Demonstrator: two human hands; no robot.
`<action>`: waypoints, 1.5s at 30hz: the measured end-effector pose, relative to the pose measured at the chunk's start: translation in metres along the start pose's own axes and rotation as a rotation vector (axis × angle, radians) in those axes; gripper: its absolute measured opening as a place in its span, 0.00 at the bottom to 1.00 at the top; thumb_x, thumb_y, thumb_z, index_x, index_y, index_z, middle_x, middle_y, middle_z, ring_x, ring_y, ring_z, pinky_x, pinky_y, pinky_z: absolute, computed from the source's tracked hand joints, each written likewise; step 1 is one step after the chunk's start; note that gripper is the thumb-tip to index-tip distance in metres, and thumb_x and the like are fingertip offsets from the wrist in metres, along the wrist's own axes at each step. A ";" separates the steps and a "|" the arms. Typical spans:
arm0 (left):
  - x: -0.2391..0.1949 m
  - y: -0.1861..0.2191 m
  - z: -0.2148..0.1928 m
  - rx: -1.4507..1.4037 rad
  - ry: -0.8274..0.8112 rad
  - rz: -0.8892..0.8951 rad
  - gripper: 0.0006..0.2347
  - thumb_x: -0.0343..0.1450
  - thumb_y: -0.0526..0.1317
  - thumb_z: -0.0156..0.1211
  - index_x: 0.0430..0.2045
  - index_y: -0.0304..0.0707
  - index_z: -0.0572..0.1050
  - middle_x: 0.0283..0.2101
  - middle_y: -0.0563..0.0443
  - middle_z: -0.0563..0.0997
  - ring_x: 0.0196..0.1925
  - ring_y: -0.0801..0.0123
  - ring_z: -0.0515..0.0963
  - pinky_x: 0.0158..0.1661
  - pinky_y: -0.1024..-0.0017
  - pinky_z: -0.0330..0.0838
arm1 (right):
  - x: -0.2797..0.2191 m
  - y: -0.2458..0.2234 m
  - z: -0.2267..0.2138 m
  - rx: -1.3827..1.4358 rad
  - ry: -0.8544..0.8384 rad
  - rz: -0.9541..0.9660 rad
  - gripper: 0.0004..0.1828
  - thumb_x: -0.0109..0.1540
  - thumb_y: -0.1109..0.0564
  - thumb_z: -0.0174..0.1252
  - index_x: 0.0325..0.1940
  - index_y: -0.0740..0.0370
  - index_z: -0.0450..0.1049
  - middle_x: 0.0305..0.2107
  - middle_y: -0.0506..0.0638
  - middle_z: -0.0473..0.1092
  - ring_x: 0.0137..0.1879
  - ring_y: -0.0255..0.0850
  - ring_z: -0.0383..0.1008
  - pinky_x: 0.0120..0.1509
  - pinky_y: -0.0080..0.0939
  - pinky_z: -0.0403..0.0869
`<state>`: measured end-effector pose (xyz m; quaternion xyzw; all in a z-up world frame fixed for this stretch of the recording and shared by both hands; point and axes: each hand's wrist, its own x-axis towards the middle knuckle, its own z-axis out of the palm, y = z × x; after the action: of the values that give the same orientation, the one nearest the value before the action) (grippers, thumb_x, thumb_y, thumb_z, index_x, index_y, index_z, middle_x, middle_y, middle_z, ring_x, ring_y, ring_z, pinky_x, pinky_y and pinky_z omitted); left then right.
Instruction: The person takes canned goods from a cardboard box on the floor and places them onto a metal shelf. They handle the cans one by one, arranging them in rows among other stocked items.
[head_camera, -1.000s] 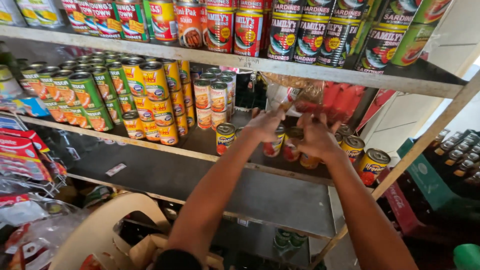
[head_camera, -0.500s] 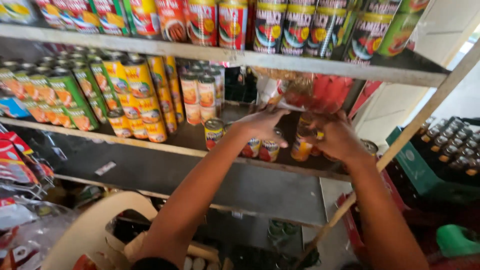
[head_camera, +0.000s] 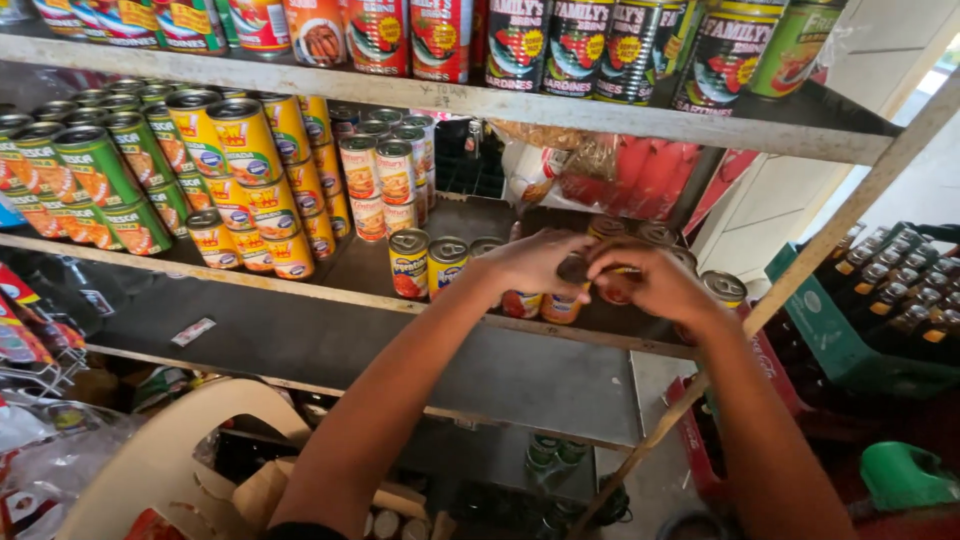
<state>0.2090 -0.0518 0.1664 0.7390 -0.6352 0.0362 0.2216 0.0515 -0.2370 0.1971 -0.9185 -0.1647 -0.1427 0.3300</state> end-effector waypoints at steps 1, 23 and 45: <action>0.000 0.005 0.002 -0.024 0.003 -0.022 0.44 0.60 0.61 0.74 0.68 0.38 0.61 0.68 0.37 0.67 0.70 0.45 0.65 0.67 0.53 0.61 | 0.000 0.012 -0.006 0.003 0.043 -0.079 0.11 0.60 0.65 0.60 0.46 0.59 0.77 0.41 0.51 0.77 0.43 0.42 0.78 0.48 0.43 0.74; -0.017 0.031 0.006 0.050 0.283 -0.186 0.46 0.58 0.57 0.72 0.69 0.42 0.53 0.68 0.30 0.61 0.66 0.41 0.64 0.60 0.49 0.60 | 0.015 -0.023 -0.002 -0.754 0.145 0.143 0.12 0.42 0.54 0.73 0.30 0.45 0.84 0.53 0.43 0.67 0.68 0.52 0.53 0.64 0.73 0.52; 0.071 0.054 0.035 -0.179 0.060 -0.133 0.36 0.70 0.61 0.51 0.72 0.39 0.59 0.66 0.32 0.71 0.68 0.42 0.70 0.65 0.56 0.64 | -0.032 -0.016 -0.037 -0.965 0.149 0.245 0.10 0.52 0.54 0.69 0.38 0.48 0.84 0.55 0.45 0.65 0.65 0.50 0.57 0.63 0.56 0.58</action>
<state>0.1633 -0.1358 0.1735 0.7553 -0.5786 -0.0133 0.3076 0.0106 -0.2562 0.2222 -0.9663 0.0531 -0.2280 -0.1070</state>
